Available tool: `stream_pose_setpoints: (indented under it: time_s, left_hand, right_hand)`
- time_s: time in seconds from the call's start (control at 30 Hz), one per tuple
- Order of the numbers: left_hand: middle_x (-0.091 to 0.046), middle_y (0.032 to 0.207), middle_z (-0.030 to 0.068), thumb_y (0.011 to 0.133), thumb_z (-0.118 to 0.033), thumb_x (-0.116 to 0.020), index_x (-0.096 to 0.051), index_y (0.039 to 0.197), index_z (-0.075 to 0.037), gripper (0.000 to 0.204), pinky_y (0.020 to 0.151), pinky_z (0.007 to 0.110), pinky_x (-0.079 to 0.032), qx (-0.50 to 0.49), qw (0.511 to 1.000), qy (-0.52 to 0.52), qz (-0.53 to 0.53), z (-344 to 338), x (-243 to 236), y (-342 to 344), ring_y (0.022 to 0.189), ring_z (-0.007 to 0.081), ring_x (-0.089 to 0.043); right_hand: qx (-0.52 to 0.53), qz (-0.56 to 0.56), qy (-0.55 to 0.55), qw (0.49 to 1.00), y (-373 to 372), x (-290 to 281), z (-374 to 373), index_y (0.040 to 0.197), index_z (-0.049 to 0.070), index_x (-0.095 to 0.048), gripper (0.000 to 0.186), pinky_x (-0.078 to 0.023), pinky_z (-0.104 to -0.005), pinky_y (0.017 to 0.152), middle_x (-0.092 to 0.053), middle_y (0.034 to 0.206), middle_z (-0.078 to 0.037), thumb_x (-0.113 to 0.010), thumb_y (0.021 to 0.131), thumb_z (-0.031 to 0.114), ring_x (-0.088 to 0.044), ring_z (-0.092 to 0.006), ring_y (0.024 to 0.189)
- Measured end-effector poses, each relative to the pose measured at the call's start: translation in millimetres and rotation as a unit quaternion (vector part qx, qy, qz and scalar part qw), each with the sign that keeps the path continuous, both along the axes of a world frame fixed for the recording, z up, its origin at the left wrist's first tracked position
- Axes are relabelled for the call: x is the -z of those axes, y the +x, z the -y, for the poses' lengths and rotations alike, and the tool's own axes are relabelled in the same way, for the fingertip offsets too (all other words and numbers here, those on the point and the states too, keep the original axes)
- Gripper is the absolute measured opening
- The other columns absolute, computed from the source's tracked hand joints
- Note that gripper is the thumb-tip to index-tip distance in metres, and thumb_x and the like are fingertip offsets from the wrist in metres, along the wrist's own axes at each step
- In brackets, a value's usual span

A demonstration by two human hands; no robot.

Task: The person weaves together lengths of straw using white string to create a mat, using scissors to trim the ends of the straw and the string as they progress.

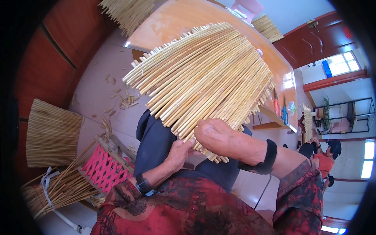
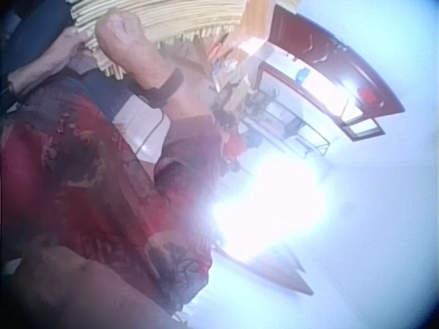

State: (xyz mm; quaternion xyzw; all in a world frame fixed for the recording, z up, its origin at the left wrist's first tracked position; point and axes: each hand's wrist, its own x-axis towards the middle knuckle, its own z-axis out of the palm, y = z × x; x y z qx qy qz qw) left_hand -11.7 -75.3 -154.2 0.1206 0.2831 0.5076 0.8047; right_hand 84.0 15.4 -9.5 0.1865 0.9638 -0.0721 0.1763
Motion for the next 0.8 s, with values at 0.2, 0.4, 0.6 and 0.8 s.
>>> stream_pose_setpoints:
  time_s: [0.2,0.4,0.6,0.8]
  left_hand:
    - [-0.053,0.112,0.0094,0.09,-0.017,-0.044,-0.044,0.119,0.0,0.034,0.076,0.032,-0.052,0.009,1.0,0.014,-0.009,-3,3,2,0.096,0.0182,-0.056]
    - [-0.052,0.116,0.0114,0.091,-0.021,-0.044,-0.041,0.122,0.001,0.038,0.08,0.031,-0.049,0.045,0.998,0.034,0.01,-5,-2,-15,0.102,0.0202,-0.054]
    - [-0.052,0.115,0.0101,0.089,-0.023,-0.047,-0.039,0.123,0.002,0.043,0.089,0.034,-0.041,0.076,0.996,0.046,-0.031,-3,-1,-17,0.101,0.0181,-0.053]
    - [-0.05,0.119,0.0107,0.085,-0.022,-0.054,-0.036,0.124,0.001,0.048,0.093,0.034,-0.037,0.029,0.998,0.051,-0.038,-5,-3,-23,0.108,0.0195,-0.049]
  right_hand:
    - [0.015,0.004,-0.015,1.0,0,-11,6,0.072,-0.002,-0.052,0.008,-0.047,-0.0382,0.055,-0.052,0.069,-0.016,-0.052,0.069,0.006,-0.057,-0.0313,0.064]
    - [0.138,-0.081,-0.018,0.987,-6,-86,-11,0.073,-0.001,-0.052,0.008,-0.045,-0.0371,0.058,-0.052,0.07,-0.015,-0.057,0.073,0.005,-0.056,-0.0303,0.067]
    - [0.288,-0.217,-0.118,0.925,29,-52,14,0.077,-0.001,-0.055,0.009,-0.044,-0.0339,0.061,-0.052,0.071,-0.014,-0.058,0.076,0.007,-0.054,-0.029,0.067]
    - [0.419,-0.34,-0.072,0.839,79,15,47,0.079,-0.001,-0.057,0.01,-0.043,-0.031,0.065,-0.052,0.073,-0.013,-0.055,0.079,0.009,-0.053,-0.0253,0.069]
